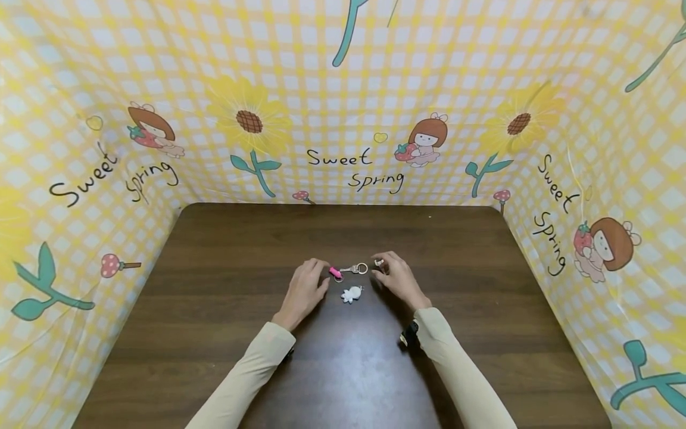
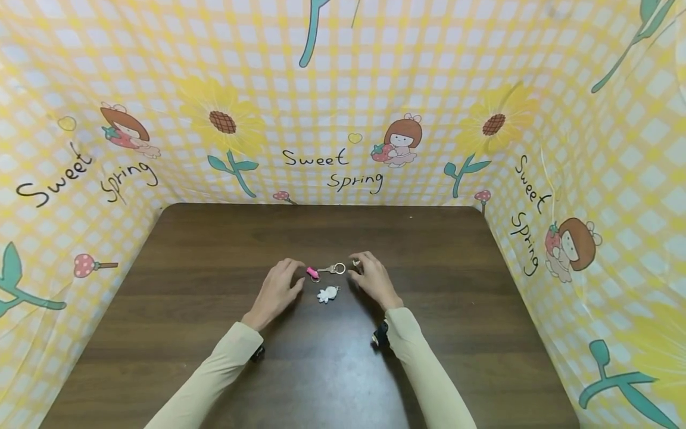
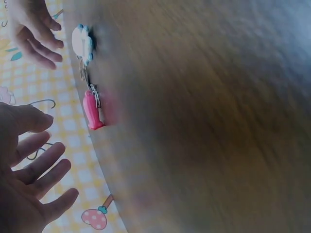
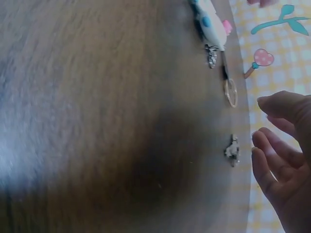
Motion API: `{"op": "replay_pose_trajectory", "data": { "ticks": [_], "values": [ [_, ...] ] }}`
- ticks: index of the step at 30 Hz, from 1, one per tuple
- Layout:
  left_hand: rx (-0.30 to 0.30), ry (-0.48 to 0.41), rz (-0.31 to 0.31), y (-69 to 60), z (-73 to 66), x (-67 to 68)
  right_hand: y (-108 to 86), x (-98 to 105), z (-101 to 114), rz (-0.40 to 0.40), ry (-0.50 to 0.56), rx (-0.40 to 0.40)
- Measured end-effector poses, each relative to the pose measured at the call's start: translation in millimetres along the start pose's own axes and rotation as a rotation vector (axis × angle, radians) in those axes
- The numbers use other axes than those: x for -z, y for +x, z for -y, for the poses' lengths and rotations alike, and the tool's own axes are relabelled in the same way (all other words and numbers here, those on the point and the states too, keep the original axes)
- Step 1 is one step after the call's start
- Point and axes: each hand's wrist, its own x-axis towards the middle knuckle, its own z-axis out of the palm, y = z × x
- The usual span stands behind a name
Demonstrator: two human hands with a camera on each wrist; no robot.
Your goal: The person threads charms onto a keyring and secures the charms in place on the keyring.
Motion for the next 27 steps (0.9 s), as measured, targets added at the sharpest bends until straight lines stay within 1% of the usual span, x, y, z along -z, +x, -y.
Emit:
{"op": "replay_pose_trajectory", "data": {
  "ticks": [2,4,9,12,18,20,23,27],
  "values": [
    [0.013,-0.014,0.005,0.2,-3.1,-1.5,0.2,-2,1,0.01,-0.009,-0.007],
    [0.012,-0.015,-0.002,-0.3,-5.6,-3.7,0.9,-5,3,0.009,-0.032,-0.002],
    [-0.006,0.002,-0.032,-1.4,-9.5,-9.8,5.6,-16,8,0.004,-0.149,0.042],
    [0.003,0.005,-0.032,-2.1,-12.4,-12.9,7.7,-22,8,0.01,-0.196,0.058],
    [0.065,0.005,-0.03,-1.8,-16.1,-19.0,8.8,-30,5,0.004,-0.217,0.055],
    [0.085,-0.01,-0.023,-1.5,-16.8,-19.1,9.6,-33,4,-0.003,-0.215,0.057],
    [0.096,-0.034,-0.009,-1.7,-17.7,-17.9,11.3,-34,5,-0.012,-0.209,0.046],
    [0.104,-0.046,-0.007,-1.6,-17.2,-16.1,14.2,-34,7,-0.018,-0.217,0.028]
  ]
}}
